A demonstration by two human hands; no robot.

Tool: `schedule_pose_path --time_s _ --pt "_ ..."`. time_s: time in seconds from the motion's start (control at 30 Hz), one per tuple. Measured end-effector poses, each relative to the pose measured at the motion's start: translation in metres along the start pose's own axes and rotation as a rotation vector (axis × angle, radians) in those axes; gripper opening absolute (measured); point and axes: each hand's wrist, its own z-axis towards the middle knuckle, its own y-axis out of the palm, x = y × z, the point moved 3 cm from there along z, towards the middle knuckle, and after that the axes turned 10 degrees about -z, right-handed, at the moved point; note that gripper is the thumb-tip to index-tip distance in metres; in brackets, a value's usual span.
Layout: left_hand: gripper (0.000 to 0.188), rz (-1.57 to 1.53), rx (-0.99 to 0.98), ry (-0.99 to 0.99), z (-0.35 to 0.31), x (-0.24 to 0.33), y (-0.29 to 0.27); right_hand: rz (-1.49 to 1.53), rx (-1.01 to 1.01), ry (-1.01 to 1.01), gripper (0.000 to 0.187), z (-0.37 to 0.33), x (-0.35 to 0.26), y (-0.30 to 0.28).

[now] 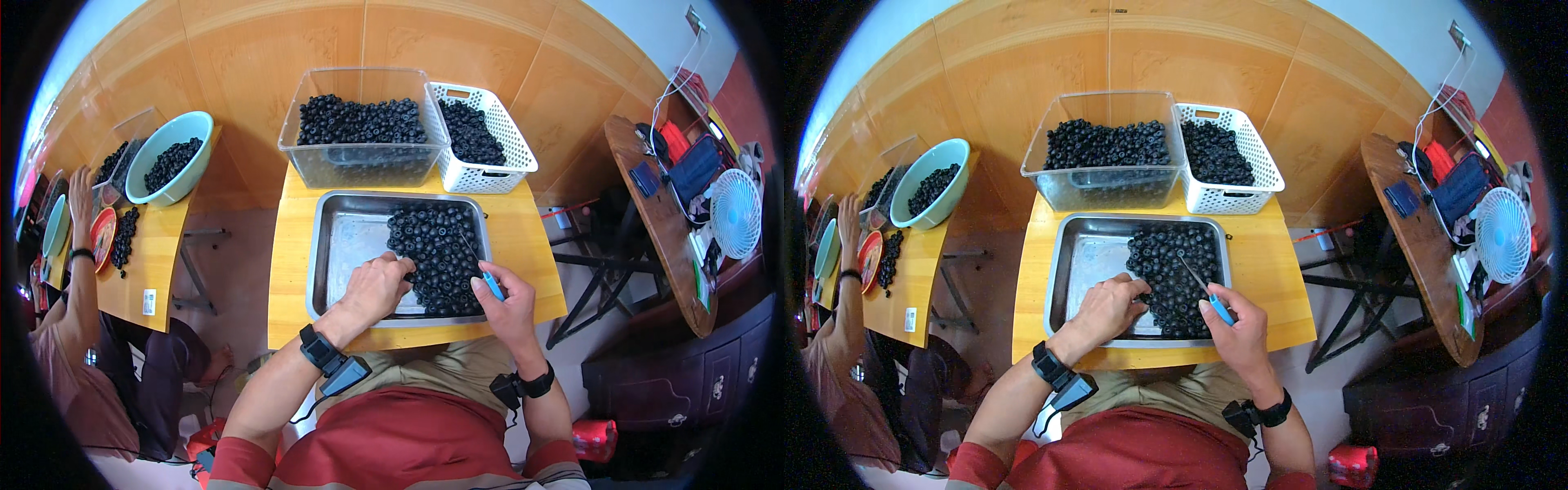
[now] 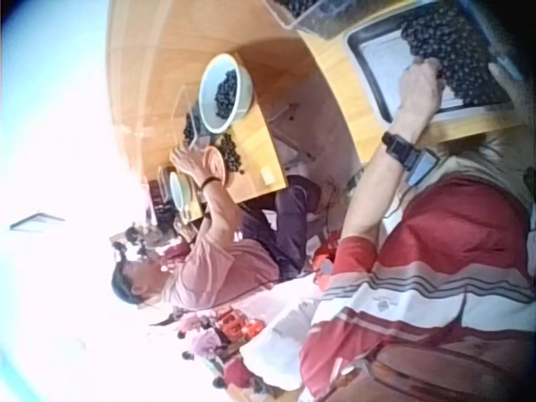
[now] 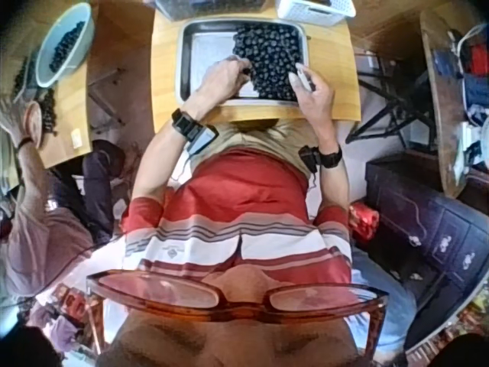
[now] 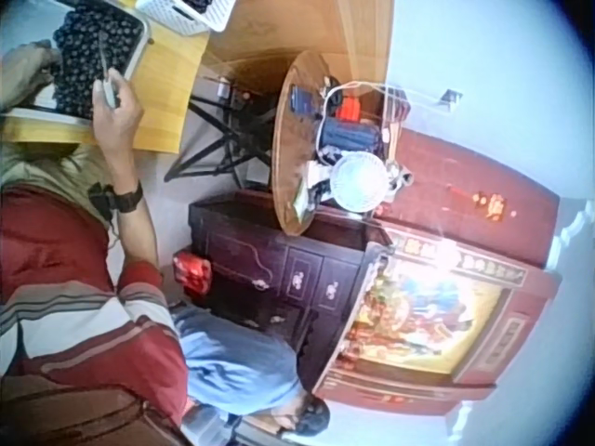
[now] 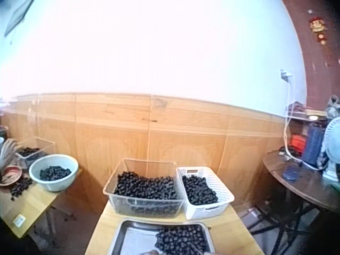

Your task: Processing small black nuts using a utility knife to remove stems or peel them at a low workbench.

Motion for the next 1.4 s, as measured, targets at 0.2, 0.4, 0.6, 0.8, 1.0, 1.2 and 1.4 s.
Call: schedule_pose_path --time_s 0.2,0.4,0.6,0.8,1.0,1.2,1.4 --pt "0.025 -0.006 -0.025 -0.008 0.000 0.004 0.001 -0.035 0.021 0.004 0.029 -0.012 0.008 -0.006" --pt "0.021 -0.057 -0.033 0.020 -0.001 -0.003 0.004 -0.012 0.050 0.011 0.029 -0.020 0.015 -0.009" --pt "0.021 -0.094 -0.067 -0.001 -0.003 -0.006 -0.002 0.026 0.051 0.027 0.028 -0.024 0.018 -0.013" --pt "0.022 -0.165 -0.063 -0.022 -0.010 -0.004 -0.009 0.065 0.030 0.033 0.028 -0.023 0.015 -0.013" --pt "0.017 -0.358 0.040 0.017 -0.020 0.000 -0.018 0.084 -0.010 0.009 0.027 -0.019 0.003 -0.011" --pt "0.015 -0.721 0.008 -0.123 -0.028 -0.001 -0.016 0.112 -0.083 -0.030 0.026 -0.016 -0.004 0.001" --pt "0.019 -1.147 0.048 -0.154 -0.033 0.010 -0.007 0.108 -0.156 -0.118 0.027 -0.016 -0.020 0.022"
